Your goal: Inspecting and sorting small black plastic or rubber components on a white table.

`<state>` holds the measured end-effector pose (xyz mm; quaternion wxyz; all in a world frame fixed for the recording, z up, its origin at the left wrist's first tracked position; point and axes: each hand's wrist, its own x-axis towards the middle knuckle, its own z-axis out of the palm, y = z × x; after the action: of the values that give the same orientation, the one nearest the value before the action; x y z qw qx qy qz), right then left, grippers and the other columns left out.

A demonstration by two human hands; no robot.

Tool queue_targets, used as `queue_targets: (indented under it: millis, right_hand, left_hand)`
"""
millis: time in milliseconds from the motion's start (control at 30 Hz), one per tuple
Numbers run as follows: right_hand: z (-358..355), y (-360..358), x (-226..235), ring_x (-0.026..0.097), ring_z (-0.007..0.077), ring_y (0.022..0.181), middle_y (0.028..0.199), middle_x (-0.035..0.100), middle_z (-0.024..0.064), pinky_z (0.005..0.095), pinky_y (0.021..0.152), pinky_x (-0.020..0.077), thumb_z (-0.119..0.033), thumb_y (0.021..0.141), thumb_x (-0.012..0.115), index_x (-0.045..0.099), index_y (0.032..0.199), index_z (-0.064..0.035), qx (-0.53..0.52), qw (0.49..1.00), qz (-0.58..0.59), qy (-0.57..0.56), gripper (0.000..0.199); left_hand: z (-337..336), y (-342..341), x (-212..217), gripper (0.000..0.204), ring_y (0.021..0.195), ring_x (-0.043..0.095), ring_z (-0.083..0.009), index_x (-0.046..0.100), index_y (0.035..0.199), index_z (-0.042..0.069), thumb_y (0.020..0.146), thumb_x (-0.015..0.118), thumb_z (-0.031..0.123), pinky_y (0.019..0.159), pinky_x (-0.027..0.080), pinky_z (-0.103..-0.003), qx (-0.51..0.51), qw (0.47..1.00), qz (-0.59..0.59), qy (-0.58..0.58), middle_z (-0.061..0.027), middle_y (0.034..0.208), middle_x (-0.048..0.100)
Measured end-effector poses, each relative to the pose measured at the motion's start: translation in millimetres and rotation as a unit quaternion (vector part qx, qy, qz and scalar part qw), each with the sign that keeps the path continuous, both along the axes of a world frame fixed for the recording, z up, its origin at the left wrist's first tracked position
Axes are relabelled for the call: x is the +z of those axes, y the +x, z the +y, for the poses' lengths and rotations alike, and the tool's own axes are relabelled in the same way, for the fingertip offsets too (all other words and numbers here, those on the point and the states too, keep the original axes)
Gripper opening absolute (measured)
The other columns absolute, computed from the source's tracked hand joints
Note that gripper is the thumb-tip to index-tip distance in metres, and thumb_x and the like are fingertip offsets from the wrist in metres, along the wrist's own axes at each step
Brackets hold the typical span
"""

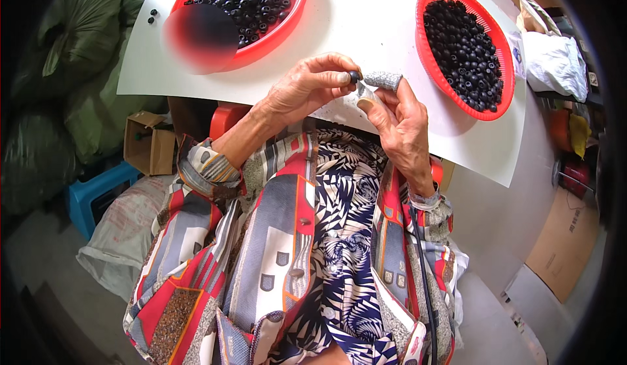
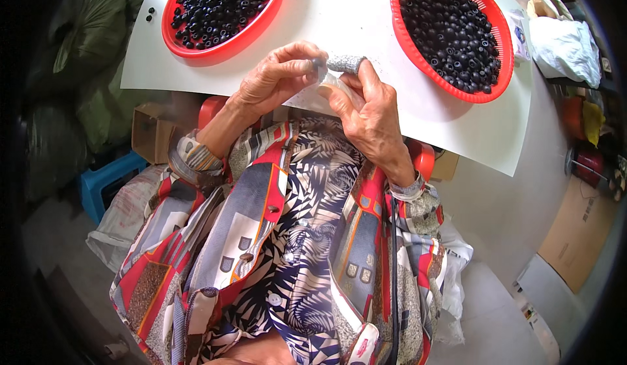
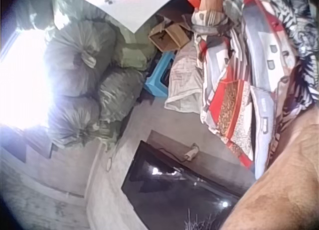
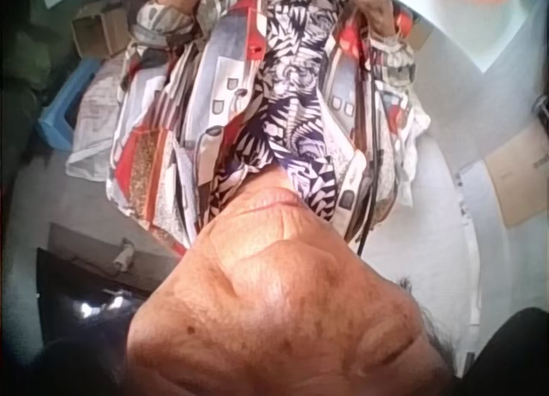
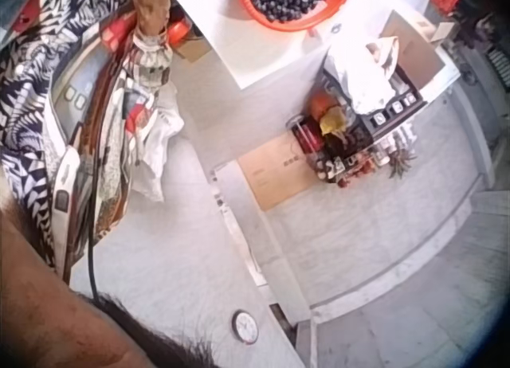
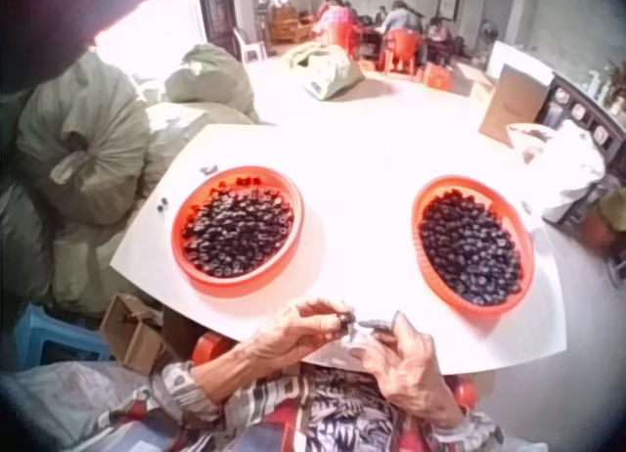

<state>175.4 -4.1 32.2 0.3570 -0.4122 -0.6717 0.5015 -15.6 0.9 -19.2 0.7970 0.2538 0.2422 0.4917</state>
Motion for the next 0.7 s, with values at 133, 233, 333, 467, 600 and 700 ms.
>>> queue_targets:
  millis: [133, 233, 333, 467, 600, 700]
  right_hand:
    - [0.6, -0.8, 1.6, 0.061, 0.0189, 0.061, 0.07, 0.061, 0.0146, 0.0307, 0.056, 0.0471, -0.007, 0.082, 0.062, 0.048, 0.094, 0.0033, -0.001, 1.0, -0.007, 0.01, 0.021]
    - [0.3, -0.4, 1.3, 0.061, 0.0224, 0.059, 0.07, 0.061, 0.0163, 0.0319, 0.055, 0.0472, -0.008, 0.082, 0.062, 0.047, 0.091, 0.003, -0.004, 1.0, -0.02, 0.022, 0.021]
    - [0.8, 0.6, 0.0, 0.062, 0.0262, 0.06, 0.07, 0.061, 0.0183, 0.0331, 0.055, 0.0475, -0.008, 0.081, 0.063, 0.046, 0.09, 0.0031, -0.003, 0.998, -0.038, 0.039, 0.022]
    - [1.8, 0.7, -3.0, 0.064, 0.0303, 0.063, 0.071, 0.061, 0.0198, 0.0355, 0.056, 0.0482, -0.009, 0.082, 0.063, 0.046, 0.09, 0.0033, 0.002, 0.998, -0.035, 0.053, 0.023]
    - [1.4, 1.2, -4.5, 0.065, 0.0315, 0.066, 0.074, 0.062, 0.0204, 0.0363, 0.058, 0.049, -0.009, 0.082, 0.063, 0.046, 0.091, 0.0033, 0.003, 0.998, -0.035, 0.051, 0.023]
    - [1.0, 0.4, -2.0, 0.065, 0.0303, 0.067, 0.075, 0.062, 0.0199, 0.0352, 0.058, 0.0492, -0.009, 0.082, 0.062, 0.046, 0.091, 0.0034, 0.003, 0.999, -0.03, 0.042, 0.023]
  left_hand:
    - [-0.9, 1.0, 0.0, 0.017, 0.093, 0.057, -0.0114, 0.062, 0.1, 0.002, 0.083, 0.063, 0.001, 0.082, 0.049, -0.024, -0.008, 0.999, -0.042, -0.027, -0.0058, 0.105, 0.059]
    - [-1.1, 1.8, -0.1, 0.017, 0.092, 0.057, -0.0099, 0.062, 0.101, 0.002, 0.084, 0.062, 0.001, 0.08, 0.05, -0.022, -0.011, 0.998, -0.049, -0.032, -0.0052, 0.104, 0.059]
    - [-0.8, 1.9, 0.0, 0.017, 0.091, 0.057, -0.009, 0.061, 0.101, 0.002, 0.084, 0.062, 0.001, 0.079, 0.051, -0.021, -0.011, 0.998, -0.049, -0.027, -0.0047, 0.104, 0.059]
    - [-1.4, 1.5, -0.3, 0.018, 0.09, 0.057, -0.0084, 0.061, 0.101, 0.002, 0.083, 0.063, 0.002, 0.079, 0.051, -0.021, -0.014, 0.999, -0.039, -0.028, -0.0039, 0.103, 0.06]
    - [-1.0, 1.4, -0.3, 0.018, 0.089, 0.058, -0.0082, 0.061, 0.101, 0.002, 0.083, 0.063, 0.002, 0.079, 0.052, -0.021, -0.014, 0.999, -0.035, -0.028, -0.0037, 0.103, 0.06]
    - [-0.7, 0.9, -1.5, 0.019, 0.088, 0.058, -0.0084, 0.062, 0.102, 0.001, 0.083, 0.063, 0.002, 0.079, 0.052, -0.021, -0.018, 0.999, -0.031, -0.026, -0.0038, 0.102, 0.06]
